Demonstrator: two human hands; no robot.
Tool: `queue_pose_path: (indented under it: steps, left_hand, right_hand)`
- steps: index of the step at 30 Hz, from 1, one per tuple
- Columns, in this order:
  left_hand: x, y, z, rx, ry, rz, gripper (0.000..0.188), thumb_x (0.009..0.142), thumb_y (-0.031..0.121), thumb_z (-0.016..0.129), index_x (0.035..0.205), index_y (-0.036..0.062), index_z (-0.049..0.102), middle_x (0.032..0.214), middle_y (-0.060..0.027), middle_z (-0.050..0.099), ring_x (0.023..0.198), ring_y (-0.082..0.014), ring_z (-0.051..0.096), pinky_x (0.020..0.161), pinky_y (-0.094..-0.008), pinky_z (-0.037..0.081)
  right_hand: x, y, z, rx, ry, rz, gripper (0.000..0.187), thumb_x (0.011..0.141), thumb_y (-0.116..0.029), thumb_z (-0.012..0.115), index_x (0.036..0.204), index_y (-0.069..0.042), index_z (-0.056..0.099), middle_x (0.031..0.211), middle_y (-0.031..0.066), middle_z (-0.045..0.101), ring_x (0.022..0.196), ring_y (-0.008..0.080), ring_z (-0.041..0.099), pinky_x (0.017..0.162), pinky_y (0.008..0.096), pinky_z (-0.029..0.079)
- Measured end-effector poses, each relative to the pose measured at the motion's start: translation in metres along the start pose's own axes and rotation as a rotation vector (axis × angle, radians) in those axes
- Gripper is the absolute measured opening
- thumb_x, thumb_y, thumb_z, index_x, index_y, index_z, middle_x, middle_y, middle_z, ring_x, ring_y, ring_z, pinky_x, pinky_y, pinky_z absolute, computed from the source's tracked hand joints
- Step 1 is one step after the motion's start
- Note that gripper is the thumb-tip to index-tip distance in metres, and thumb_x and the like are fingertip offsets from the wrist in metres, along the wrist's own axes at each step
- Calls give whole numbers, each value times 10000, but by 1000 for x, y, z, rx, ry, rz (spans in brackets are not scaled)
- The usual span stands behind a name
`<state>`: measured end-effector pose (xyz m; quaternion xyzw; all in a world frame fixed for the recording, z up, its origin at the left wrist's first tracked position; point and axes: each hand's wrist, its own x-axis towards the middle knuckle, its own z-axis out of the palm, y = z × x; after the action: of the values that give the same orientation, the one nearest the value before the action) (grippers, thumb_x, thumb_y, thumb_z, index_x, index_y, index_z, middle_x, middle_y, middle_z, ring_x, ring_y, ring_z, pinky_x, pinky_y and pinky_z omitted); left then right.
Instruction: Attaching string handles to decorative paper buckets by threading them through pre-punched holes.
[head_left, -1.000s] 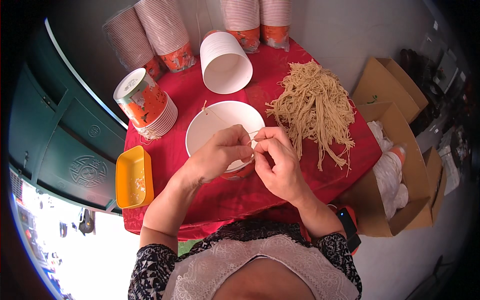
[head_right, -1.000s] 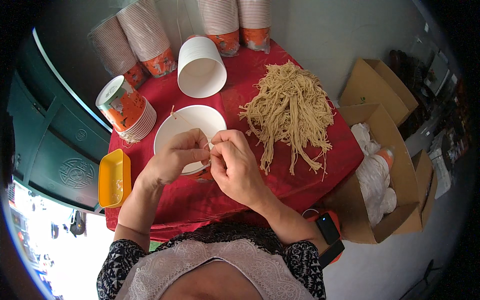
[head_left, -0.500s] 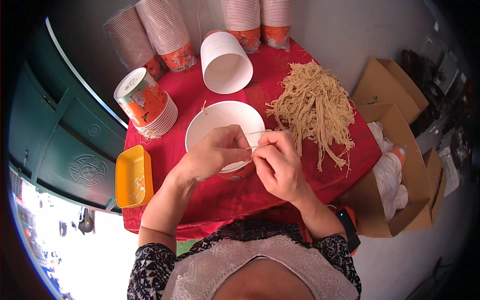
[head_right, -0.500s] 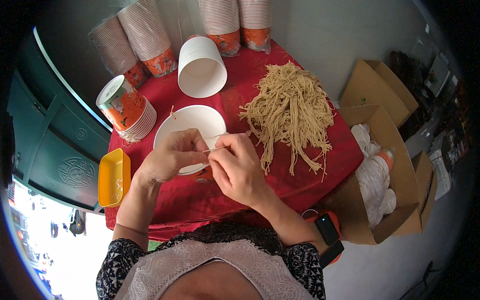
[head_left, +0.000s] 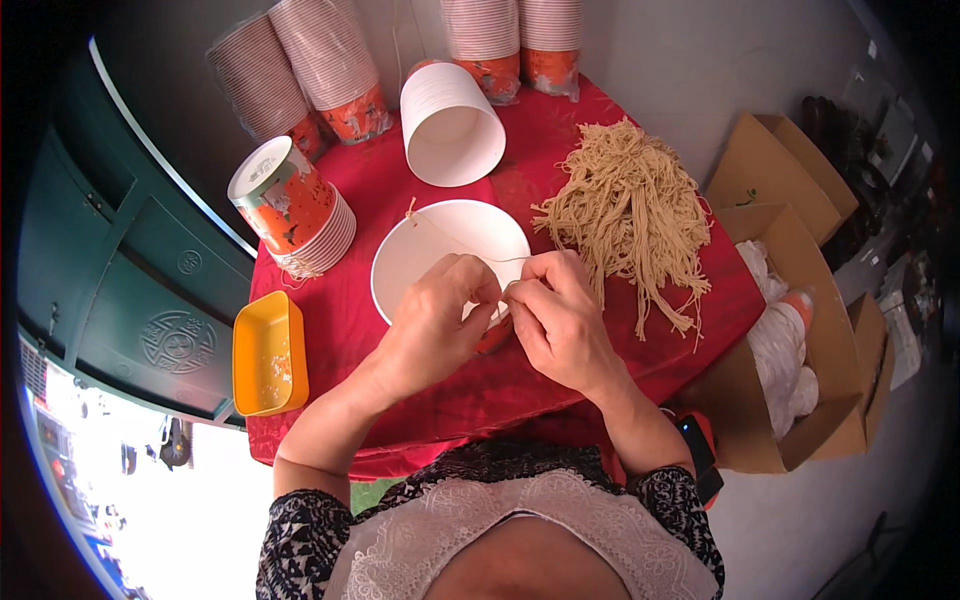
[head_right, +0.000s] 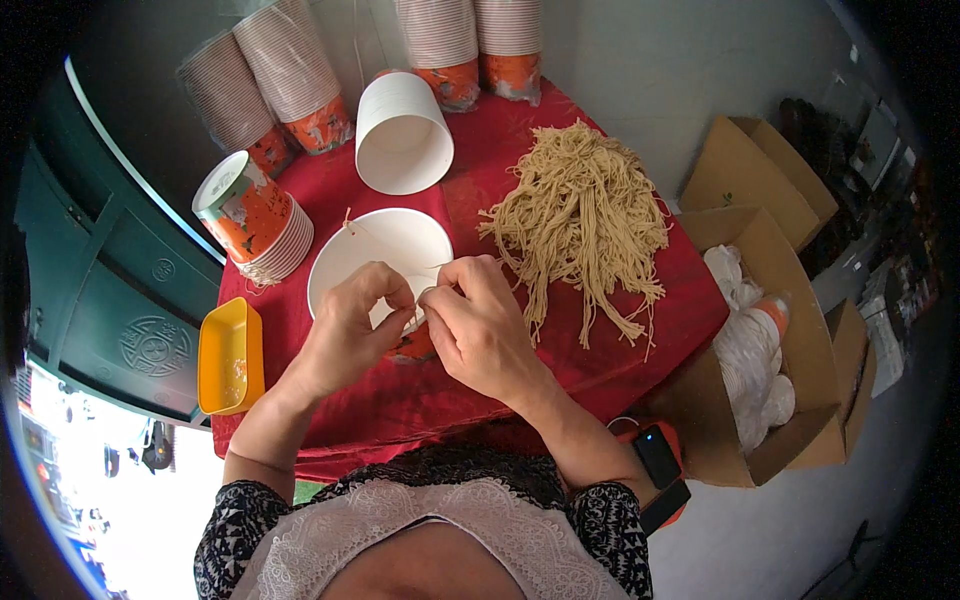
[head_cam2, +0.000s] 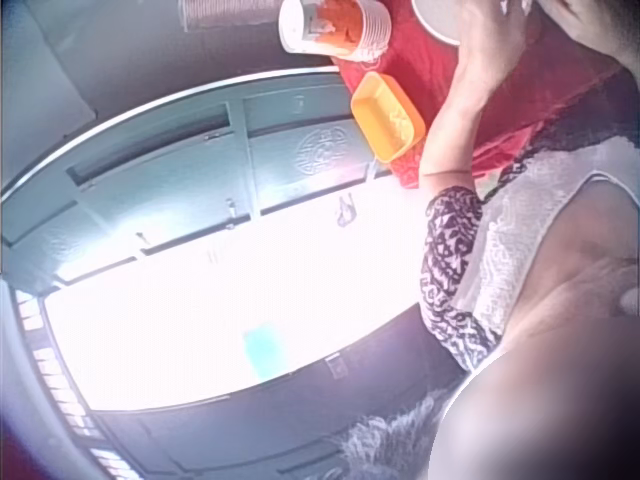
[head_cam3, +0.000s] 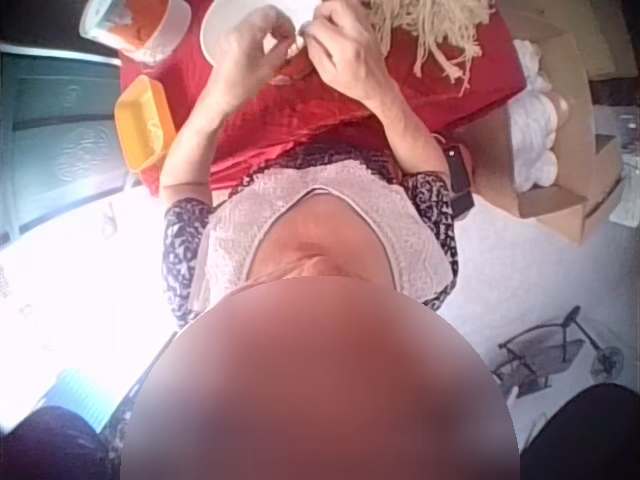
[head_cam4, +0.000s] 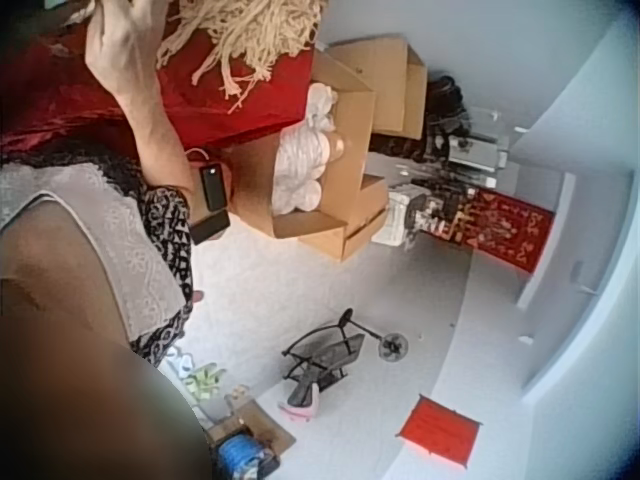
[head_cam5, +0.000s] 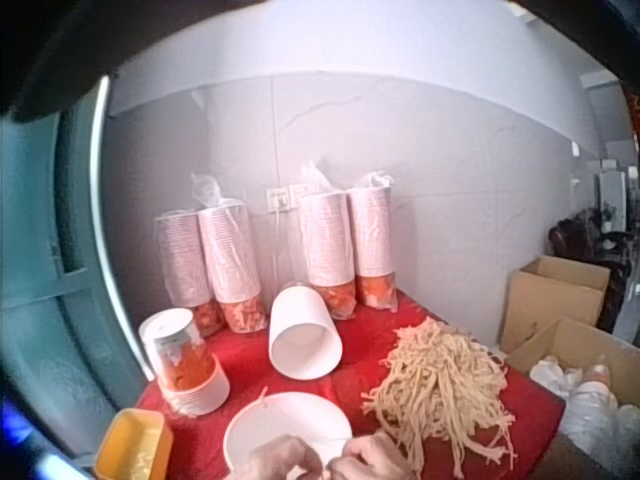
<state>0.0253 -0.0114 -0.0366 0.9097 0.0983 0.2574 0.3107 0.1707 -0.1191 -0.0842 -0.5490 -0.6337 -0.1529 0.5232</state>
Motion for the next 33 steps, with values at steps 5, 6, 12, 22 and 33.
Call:
queue_pose_path:
  steps: [5, 6, 12, 22, 33]
  left_hand:
    - [-4, 3, 6, 172, 100, 57, 141, 791, -57, 691, 889, -5, 604, 818, -116, 618, 807, -257, 639, 679, -351, 518]
    - [-4, 2, 6, 172, 101, 56, 141, 791, -57, 691, 889, -5, 604, 818, -116, 618, 807, -257, 639, 679, -351, 518]
    - [-8, -5, 9, 209, 122, 104, 150, 792, -59, 687, 890, 0, 590, 806, -127, 634, 743, -283, 639, 626, -371, 515]
    - [-9, -6, 10, 134, 148, 185, 180, 789, -33, 718, 892, 18, 580, 801, -124, 636, 748, -309, 629, 644, -402, 509]
    - [-11, -2, -3, -92, 34, -57, 41, 872, -16, 638, 898, -12, 606, 817, -77, 658, 776, -159, 639, 689, -294, 511]
  right_hand:
    - [-1, 0, 1, 15, 5, -1, 118, 752, 44, 698, 833, 7, 622, 907, 101, 532, 836, 276, 526, 715, 383, 456]
    - [-1, 0, 1, 14, -2, 1, 116, 752, 45, 698, 830, 9, 619, 907, 101, 532, 838, 277, 527, 716, 383, 456]
    - [1, -1, 0, 6, -15, 29, 138, 757, 61, 680, 877, 17, 630, 980, 114, 535, 916, 298, 515, 769, 389, 455]
    - [0, 2, -4, 181, -146, 100, 136, 777, 35, 670, 904, 12, 630, 1063, 119, 540, 1029, 310, 472, 915, 414, 384]
    - [-5, -11, -1, 61, 22, 8, 188, 737, 57, 707, 865, -26, 597, 1027, 101, 533, 976, 301, 491, 835, 401, 417]
